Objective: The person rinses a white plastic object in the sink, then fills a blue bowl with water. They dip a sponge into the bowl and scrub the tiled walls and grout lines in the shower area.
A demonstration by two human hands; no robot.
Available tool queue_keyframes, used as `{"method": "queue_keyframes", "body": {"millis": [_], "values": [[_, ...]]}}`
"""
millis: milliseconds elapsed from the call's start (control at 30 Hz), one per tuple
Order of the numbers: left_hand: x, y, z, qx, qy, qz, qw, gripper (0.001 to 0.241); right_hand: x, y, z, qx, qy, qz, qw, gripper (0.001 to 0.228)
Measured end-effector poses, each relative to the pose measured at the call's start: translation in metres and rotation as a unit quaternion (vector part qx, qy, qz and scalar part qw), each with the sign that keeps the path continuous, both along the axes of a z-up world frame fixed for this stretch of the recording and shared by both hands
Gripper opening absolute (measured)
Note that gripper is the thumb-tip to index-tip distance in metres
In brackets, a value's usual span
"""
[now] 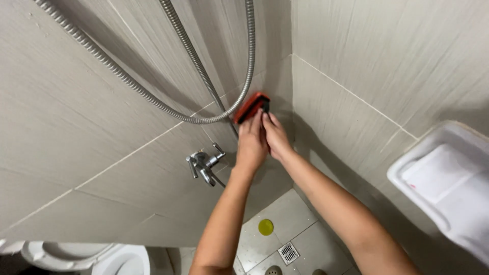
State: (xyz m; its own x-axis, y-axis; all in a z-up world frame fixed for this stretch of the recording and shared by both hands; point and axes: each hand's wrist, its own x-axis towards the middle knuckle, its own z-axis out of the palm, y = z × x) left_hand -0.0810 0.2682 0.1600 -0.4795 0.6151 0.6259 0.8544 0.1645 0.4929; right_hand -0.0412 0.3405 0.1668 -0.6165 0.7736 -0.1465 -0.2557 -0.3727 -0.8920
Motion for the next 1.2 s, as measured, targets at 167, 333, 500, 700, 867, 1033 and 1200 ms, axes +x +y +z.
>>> {"method": "queue_keyframes", "body": {"millis": [167,333,500,700,867,1033,1200], "values": [[0.001,-0.002,0.022,0.031,0.027,0.045,0.998,0.049,-0.029,0.021,-0.005,-0.015,0.031,0.033,0.999,0.059],[-0.013,0.009,-0.004,0.043,0.064,0.045,0.996,0.039,-0.050,0.043,-0.071,-0.063,0.076,0.020,0.995,0.062],[-0.024,0.014,-0.071,-0.066,0.057,0.049,0.995,0.042,-0.043,0.036,-0.137,-0.155,0.056,0.000,0.986,0.048],[-0.034,0.016,-0.172,-0.262,-0.016,0.102,0.960,0.048,-0.049,0.060,-0.287,-0.255,0.005,0.103,0.961,0.045],[-0.015,0.011,-0.099,-0.243,-0.018,0.062,0.968,0.047,-0.044,0.060,-0.235,-0.224,0.004,0.079,0.971,0.044],[-0.021,0.024,-0.054,-0.126,0.086,0.054,0.987,0.048,-0.036,0.065,-0.129,-0.182,0.034,0.032,0.982,0.053],[-0.034,0.042,-0.032,-0.002,0.208,0.116,0.971,0.049,-0.038,0.079,-0.059,-0.094,0.037,0.019,0.995,0.054]]}}
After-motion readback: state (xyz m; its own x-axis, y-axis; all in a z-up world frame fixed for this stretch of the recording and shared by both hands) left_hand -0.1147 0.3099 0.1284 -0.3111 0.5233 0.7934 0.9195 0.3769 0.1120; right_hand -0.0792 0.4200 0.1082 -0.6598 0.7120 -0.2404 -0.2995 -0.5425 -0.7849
